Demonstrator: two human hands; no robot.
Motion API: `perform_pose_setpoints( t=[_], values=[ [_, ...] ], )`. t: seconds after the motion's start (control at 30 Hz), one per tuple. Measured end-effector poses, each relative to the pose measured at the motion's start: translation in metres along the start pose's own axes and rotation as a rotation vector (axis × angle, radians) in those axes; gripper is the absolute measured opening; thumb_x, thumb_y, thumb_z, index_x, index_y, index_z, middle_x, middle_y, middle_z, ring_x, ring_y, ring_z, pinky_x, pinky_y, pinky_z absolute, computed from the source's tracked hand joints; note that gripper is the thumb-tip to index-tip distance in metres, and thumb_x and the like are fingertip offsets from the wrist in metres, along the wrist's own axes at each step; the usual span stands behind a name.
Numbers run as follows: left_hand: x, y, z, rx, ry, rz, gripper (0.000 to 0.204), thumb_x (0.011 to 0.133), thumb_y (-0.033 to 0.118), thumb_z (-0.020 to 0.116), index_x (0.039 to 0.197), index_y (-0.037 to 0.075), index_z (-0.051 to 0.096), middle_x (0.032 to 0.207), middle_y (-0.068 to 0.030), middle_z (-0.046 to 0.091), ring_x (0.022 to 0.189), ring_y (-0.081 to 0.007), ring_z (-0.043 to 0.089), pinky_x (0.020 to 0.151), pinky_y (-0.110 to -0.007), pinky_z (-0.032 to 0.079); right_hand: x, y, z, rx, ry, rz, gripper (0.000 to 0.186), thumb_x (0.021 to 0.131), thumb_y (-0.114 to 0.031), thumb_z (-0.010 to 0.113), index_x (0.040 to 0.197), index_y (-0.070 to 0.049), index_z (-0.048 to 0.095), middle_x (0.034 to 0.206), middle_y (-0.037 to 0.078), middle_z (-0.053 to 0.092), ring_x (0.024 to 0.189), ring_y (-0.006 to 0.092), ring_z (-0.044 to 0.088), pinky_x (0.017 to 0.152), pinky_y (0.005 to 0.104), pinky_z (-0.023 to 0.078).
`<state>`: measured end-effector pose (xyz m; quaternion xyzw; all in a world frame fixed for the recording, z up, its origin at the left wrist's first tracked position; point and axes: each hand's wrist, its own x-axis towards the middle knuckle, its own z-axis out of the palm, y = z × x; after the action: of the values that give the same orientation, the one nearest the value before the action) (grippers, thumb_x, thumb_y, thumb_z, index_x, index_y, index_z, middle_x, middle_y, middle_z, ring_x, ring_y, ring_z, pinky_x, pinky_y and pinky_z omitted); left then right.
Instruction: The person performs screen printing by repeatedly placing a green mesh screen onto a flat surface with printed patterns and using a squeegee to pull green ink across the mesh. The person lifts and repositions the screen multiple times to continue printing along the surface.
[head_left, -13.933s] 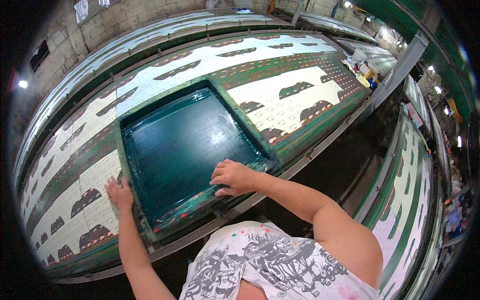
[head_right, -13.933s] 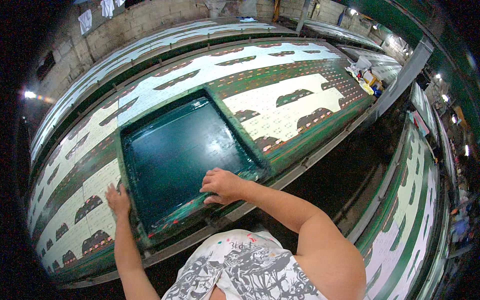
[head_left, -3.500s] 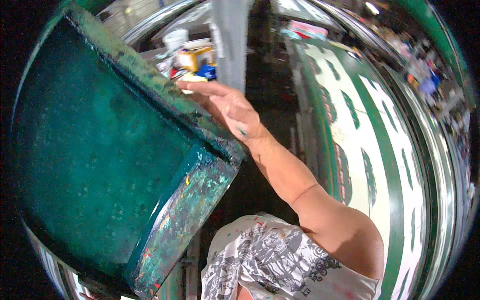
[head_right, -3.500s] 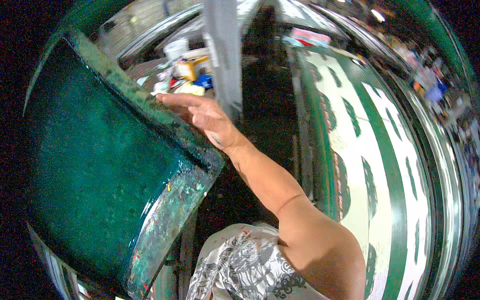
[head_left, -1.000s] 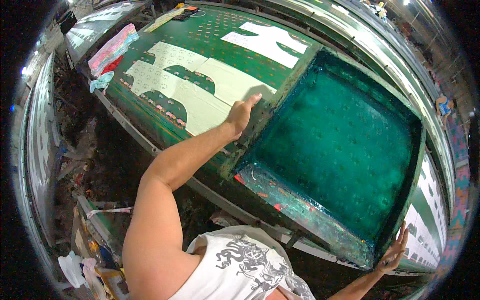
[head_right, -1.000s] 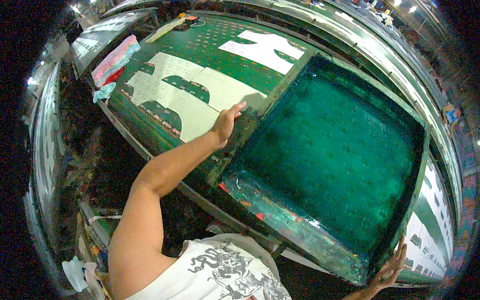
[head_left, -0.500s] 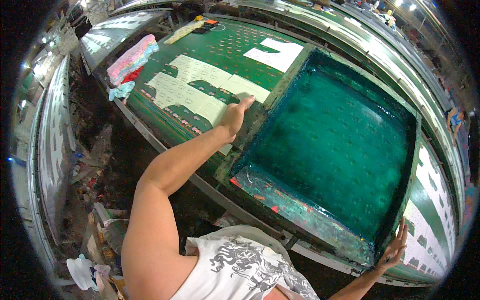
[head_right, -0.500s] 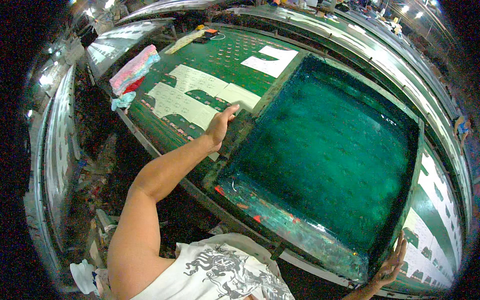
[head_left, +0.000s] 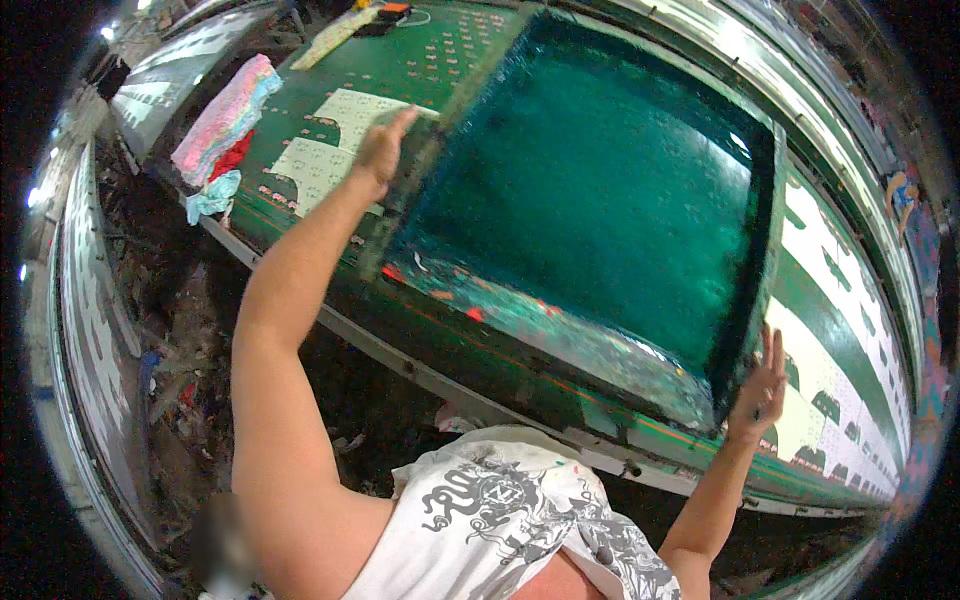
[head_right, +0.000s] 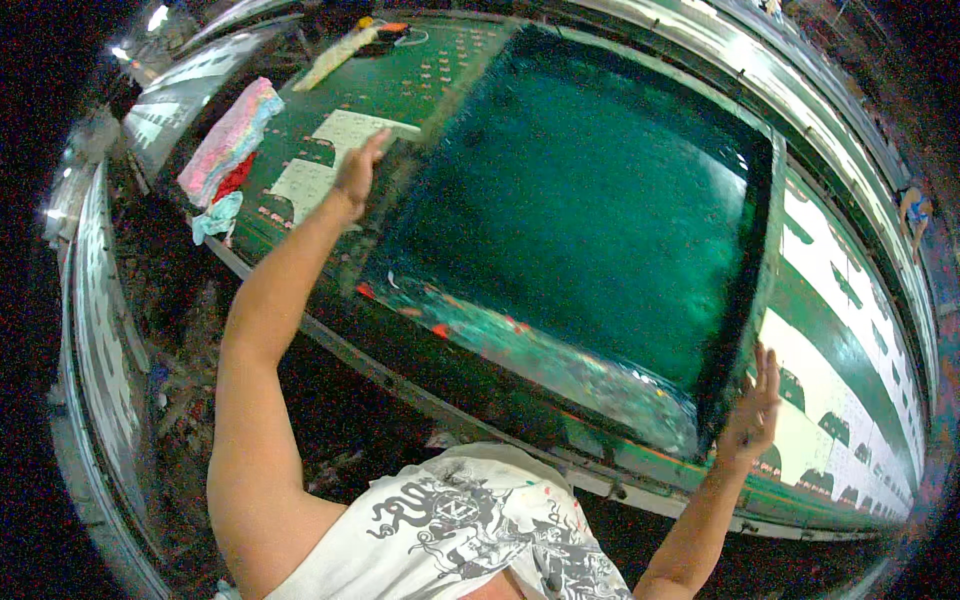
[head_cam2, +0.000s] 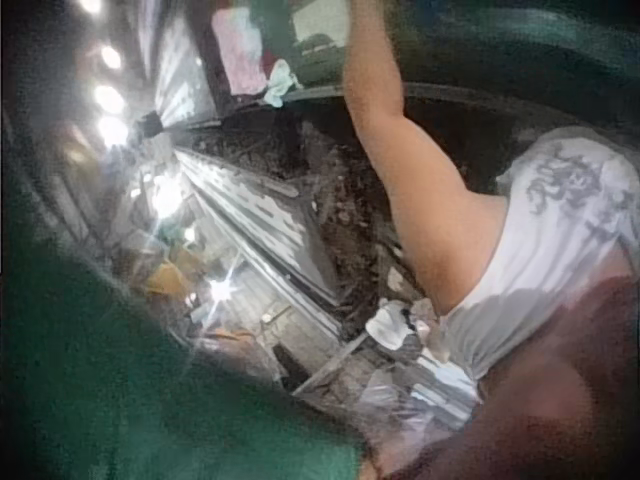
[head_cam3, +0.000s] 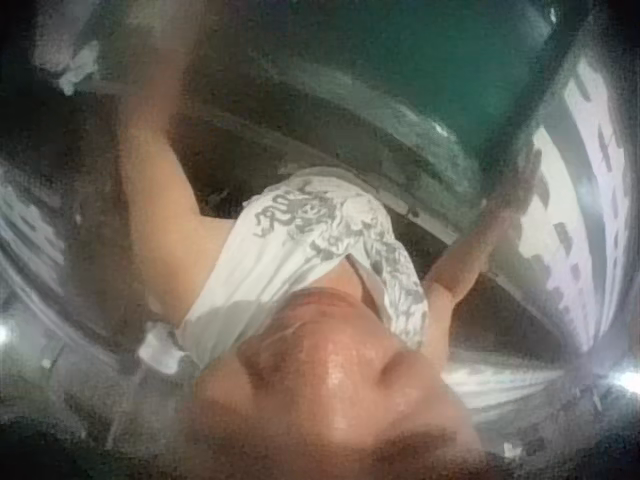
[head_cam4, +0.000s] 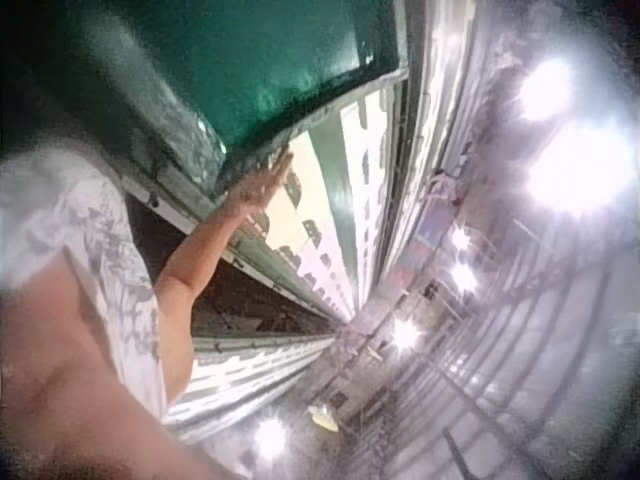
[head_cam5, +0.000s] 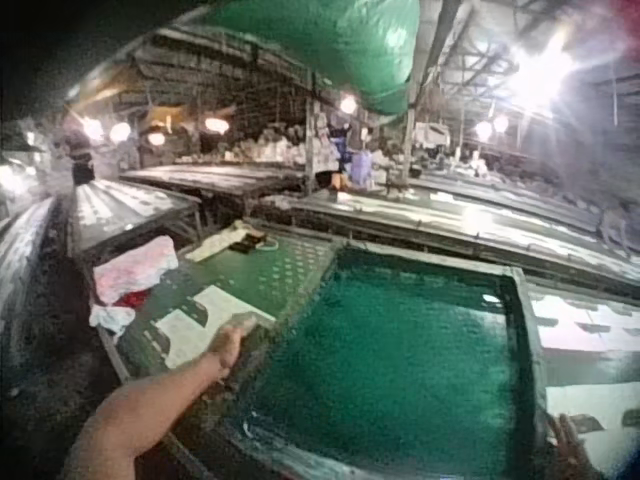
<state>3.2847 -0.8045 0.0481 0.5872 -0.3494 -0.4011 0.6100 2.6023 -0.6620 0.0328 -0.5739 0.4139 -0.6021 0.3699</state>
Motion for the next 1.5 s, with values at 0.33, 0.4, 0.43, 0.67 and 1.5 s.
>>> perform_pose_setpoints(
  t=[0.33, 0.4, 0.43, 0.67, 1.5],
  values=[
    [0.123, -0.032, -0.174, 0.238, 0.022, 0.062, 0.079, 0.102, 0.061, 0.067, 0.148, -0.004, 0.068, 0.141, -0.0144, 0.072, 0.128, -0.023, 0.065, 0.112, -0.036, 0.046, -0.022, 0.058, 0.197, 0.198, 0.064, 0.232, 0.085, 0.108, -0.06, 0.05, 0.168, 0.001, 0.044, 0.175, 0.019, 0.039, 0.158, 0.0353, 0.035, 0.128, 0.0516, 0.028],
    [0.134, -0.052, -0.2, 0.311, 0.113, 0.11, 0.083, 0.102, 0.061, 0.067, 0.152, -0.004, 0.064, 0.15, -0.0204, 0.067, 0.137, -0.0265, 0.062, 0.116, -0.038, 0.044, -0.027, 0.063, 0.21, 0.262, 0.077, 0.307, 0.084, 0.108, -0.059, 0.052, 0.168, -0.001, 0.044, 0.174, 0.017, 0.038, 0.154, 0.0349, 0.038, 0.128, 0.05, 0.03],
    [0.135, -0.058, -0.198, 0.322, 0.095, 0.08, 0.083, 0.102, 0.061, 0.067, 0.153, -0.004, 0.064, 0.152, -0.0216, 0.065, 0.139, -0.0278, 0.061, 0.118, -0.039, 0.043, -0.032, 0.063, 0.214, 0.284, 0.097, 0.344, 0.084, 0.108, -0.059, 0.054, 0.169, -0.002, 0.044, 0.174, 0.016, 0.037, 0.152, 0.0347, 0.039, 0.128, 0.0492, 0.032],
    [0.156, -0.111, -0.257, 0.163, -0.133, -0.122, 0.083, 0.105, 0.06, 0.063, 0.155, -0.006, 0.061, 0.157, -0.0234, 0.061, 0.146, -0.0305, 0.055, 0.125, -0.042, 0.035, -0.062, 0.105, 0.232, -0.047, -0.142, -0.237, 0.055, 0.116, -0.022, 0.055, 0.17, -0.025, 0.043, 0.175, 0.022, 0.039, 0.159, 0.0437, 0.037, 0.122, 0.0638, 0.04],
    [0.098, -0.145, -0.22, 0.147, -0.048, 0.093, 0.047, 0.111, 0.044, 0.062, 0.096, 0.001, 0.069, 0.088, 0.0011, 0.059, 0.088, -0.0171, 0.056, 0.09, -0.039, 0.043, -0.079, 0.075, 0.219, 0.263, 0.191, 0.23, 0.08, 0.105, -0.055, 0.059, 0.162, 0.001, 0.052, 0.165, 0.014, 0.054, 0.15, 0.0298, 0.049, 0.124, 0.0461, 0.033]
  ],
)
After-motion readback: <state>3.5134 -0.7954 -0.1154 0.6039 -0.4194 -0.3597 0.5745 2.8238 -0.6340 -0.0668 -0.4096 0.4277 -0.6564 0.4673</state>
